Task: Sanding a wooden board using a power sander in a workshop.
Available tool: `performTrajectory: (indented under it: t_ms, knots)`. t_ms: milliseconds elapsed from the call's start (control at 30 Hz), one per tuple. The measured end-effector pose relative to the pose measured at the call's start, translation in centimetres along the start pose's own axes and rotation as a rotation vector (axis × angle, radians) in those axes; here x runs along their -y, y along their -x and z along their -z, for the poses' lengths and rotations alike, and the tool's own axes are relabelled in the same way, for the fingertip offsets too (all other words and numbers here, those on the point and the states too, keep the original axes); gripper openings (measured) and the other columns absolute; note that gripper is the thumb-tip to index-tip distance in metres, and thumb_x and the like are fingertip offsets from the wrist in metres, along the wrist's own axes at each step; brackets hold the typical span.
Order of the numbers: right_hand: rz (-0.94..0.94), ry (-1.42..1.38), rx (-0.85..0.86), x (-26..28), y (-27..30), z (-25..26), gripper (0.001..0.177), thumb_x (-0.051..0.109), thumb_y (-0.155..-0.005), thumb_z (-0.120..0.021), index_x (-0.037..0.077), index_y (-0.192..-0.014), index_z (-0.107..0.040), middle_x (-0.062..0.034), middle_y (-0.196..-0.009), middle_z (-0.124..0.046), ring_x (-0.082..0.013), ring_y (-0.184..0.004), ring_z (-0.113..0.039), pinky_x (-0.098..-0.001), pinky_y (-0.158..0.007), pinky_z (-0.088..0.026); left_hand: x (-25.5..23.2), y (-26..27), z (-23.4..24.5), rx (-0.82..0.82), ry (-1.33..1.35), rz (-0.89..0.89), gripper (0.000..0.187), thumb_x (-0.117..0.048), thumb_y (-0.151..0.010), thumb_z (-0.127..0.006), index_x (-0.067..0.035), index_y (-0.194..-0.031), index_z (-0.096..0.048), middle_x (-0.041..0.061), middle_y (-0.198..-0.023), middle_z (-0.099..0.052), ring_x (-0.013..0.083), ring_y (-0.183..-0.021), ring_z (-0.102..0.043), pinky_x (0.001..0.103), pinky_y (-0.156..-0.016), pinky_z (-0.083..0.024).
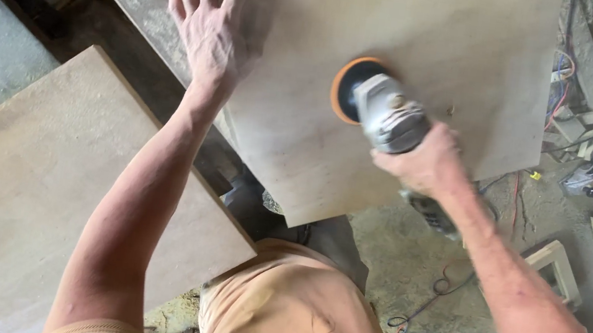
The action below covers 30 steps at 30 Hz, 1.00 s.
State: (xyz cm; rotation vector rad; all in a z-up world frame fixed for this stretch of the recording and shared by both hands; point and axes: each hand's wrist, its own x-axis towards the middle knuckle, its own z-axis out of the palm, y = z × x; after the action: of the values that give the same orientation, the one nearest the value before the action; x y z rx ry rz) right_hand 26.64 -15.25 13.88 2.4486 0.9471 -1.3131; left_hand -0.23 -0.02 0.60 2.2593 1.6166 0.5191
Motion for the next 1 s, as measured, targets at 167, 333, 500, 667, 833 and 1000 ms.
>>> performTrajectory:
  t_ms: [167,333,500,667,833,1000]
  knots:
    - [-0.07,0.051,-0.17,-2.8,-3.3,5.0,0.038,0.046,-0.065,-0.087,0.012,-0.076,-0.075,-0.0028,-0.071,-0.067,-0.0169,-0.061,-0.062,-0.0389,-0.054,-0.049,0.2,0.1,-0.1,-0.09,0.015,-0.053,0.058,-0.03,-0.09,-0.078,-0.016,-0.145,-0.062,0.019,-0.153,-0.046,0.0417,-0.14,-0.041,0.067,-0.116,-0.025]
    - [-0.086,-0.198,-0.148,-3.2,-4.6,10.9,0.024,0.021,-0.078,-0.082,0.01,-0.096,-0.069,-0.0092,-0.09,-0.071,-0.0238,-0.07,-0.066,-0.0393,-0.058,-0.055,0.3,0.0,-0.6,-0.119,-0.013,-0.055,0.045,-0.039,-0.102,-0.078,-0.015,-0.139,-0.067,0.021,-0.15,-0.049,0.0416,-0.138,-0.044,0.066,-0.116,-0.026]
    - [-0.05,-0.443,-0.257,-9.1,-10.0,14.1,0.019,0.016,-0.081,-0.08,0.017,-0.096,-0.068,-0.0014,-0.083,-0.07,-0.0089,-0.06,-0.062,-0.0273,-0.052,-0.055,0.1,0.1,-0.1,-0.188,0.028,-0.113,0.038,-0.028,-0.104,-0.067,-0.014,-0.138,-0.062,0.021,-0.147,-0.051,0.0452,-0.133,-0.048,0.07,-0.112,-0.032]
    - [0.024,-0.344,-0.232,-8.2,-7.4,13.9,0.026,0.009,-0.085,-0.072,0.012,-0.11,-0.065,-0.0058,-0.091,-0.068,-0.0178,-0.068,-0.063,-0.0363,-0.057,-0.057,0.1,0.1,-0.3,-0.186,0.033,-0.105,0.039,-0.028,-0.102,-0.071,-0.016,-0.139,-0.062,0.02,-0.149,-0.049,0.044,-0.136,-0.048,0.07,-0.113,-0.033]
    - [-0.103,-0.212,-0.219,-3.9,-2.9,9.5,0.042,0.02,-0.079,-0.078,0.011,-0.118,-0.066,-0.0108,-0.109,-0.07,-0.0259,-0.09,-0.067,-0.0436,-0.07,-0.058,0.1,0.1,-0.4,-0.157,0.016,-0.088,0.04,-0.033,-0.103,-0.069,-0.014,-0.138,-0.065,0.019,-0.15,-0.048,0.0431,-0.137,-0.047,0.069,-0.115,-0.03]
    - [-0.039,-0.13,-0.065,-1.8,-0.4,3.6,0.031,0.025,-0.077,-0.082,0.004,-0.096,-0.068,-0.0102,-0.078,-0.071,-0.0239,-0.053,-0.067,-0.0371,-0.045,-0.057,0.2,0.2,-0.4,-0.165,0.026,-0.07,0.04,-0.033,-0.101,-0.074,-0.013,-0.135,-0.071,0.023,-0.148,-0.048,0.0455,-0.135,-0.046,0.065,-0.115,-0.028]
